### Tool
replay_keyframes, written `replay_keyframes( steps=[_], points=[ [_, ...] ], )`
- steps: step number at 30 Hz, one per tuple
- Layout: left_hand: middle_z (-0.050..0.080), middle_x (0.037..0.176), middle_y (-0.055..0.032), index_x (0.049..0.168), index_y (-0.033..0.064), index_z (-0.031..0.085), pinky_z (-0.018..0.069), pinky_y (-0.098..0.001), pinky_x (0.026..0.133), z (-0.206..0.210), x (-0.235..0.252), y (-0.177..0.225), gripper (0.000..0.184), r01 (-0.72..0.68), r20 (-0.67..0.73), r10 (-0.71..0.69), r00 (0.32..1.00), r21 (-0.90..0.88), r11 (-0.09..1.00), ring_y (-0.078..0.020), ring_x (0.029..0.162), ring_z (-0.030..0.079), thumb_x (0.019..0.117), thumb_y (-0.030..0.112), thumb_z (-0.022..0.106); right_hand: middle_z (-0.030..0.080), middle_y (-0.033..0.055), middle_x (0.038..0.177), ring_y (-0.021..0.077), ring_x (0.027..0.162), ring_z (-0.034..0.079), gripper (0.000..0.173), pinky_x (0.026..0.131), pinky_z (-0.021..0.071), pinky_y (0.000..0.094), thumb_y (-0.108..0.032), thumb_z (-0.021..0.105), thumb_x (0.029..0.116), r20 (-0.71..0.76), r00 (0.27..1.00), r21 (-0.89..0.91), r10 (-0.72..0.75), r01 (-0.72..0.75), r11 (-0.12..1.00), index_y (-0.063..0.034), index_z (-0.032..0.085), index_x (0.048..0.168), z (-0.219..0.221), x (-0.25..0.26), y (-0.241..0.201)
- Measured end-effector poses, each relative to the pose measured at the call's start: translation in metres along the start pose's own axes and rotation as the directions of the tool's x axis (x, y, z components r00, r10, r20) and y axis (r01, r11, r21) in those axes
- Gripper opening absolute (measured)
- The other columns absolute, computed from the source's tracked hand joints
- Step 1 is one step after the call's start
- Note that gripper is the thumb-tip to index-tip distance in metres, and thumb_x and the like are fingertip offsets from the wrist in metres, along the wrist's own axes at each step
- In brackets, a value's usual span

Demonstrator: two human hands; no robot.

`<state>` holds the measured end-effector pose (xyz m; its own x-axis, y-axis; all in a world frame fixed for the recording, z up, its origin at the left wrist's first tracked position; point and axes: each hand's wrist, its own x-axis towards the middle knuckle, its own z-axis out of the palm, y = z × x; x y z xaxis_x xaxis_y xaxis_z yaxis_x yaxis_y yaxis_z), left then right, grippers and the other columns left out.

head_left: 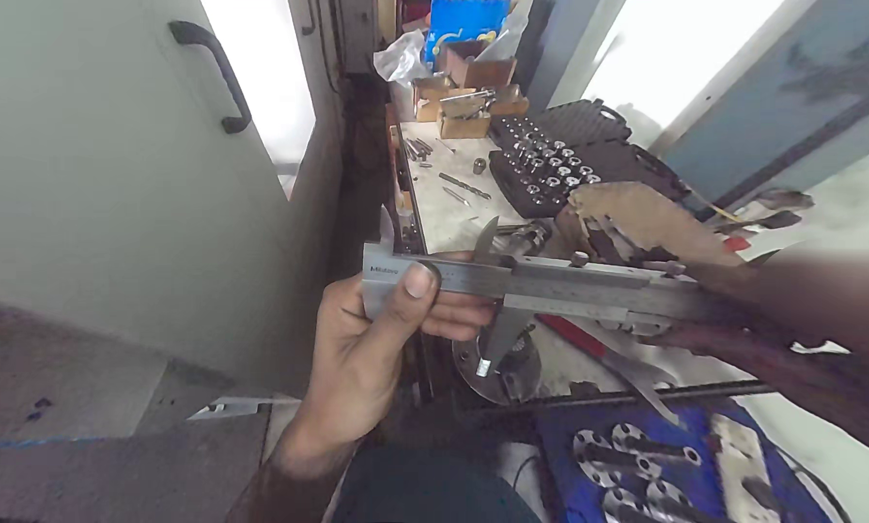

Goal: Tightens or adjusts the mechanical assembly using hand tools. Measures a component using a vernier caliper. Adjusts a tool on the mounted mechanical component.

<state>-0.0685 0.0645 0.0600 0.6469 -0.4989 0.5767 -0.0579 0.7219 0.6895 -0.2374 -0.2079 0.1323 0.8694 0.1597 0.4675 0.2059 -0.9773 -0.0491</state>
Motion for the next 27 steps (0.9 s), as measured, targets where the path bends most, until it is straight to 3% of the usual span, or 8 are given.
replay_keyframes(
  steps=[12,27],
  points=[
    [0.076,0.101,-0.0197,0.118,-0.0036,0.068,0.0656,-0.0372,0.081,-0.0014,-0.0003,-0.0015,0.034,0.003,0.005,-0.003,1.0,0.005,1.0,-0.0253,0.088,0.077,0.1079,0.023,0.05,0.07,0.016,0.086,0.0209,0.067,0.064,0.037,0.057,0.0506,0.036,-0.037,0.068,0.0996,-0.009,1.0,-0.006,-0.008,0.008,1.0,-0.005,0.069,0.12,0.0021,-0.0026,0.0026],
    [0.076,0.101,-0.0205,0.119,-0.0037,0.067,0.0653,-0.0368,0.08,-0.0014,-0.0016,-0.0018,0.034,0.007,0.003,-0.007,1.0,0.0,1.0,-0.0256,0.088,0.077,0.1076,0.023,0.051,0.071,0.0139,0.089,0.0196,0.071,0.065,0.036,0.061,0.0514,0.035,-0.037,0.069,0.0988,-0.019,1.0,0.008,-0.01,0.011,1.0,-0.0095,0.07,0.123,0.0039,-0.0036,0.0042]
  ],
)
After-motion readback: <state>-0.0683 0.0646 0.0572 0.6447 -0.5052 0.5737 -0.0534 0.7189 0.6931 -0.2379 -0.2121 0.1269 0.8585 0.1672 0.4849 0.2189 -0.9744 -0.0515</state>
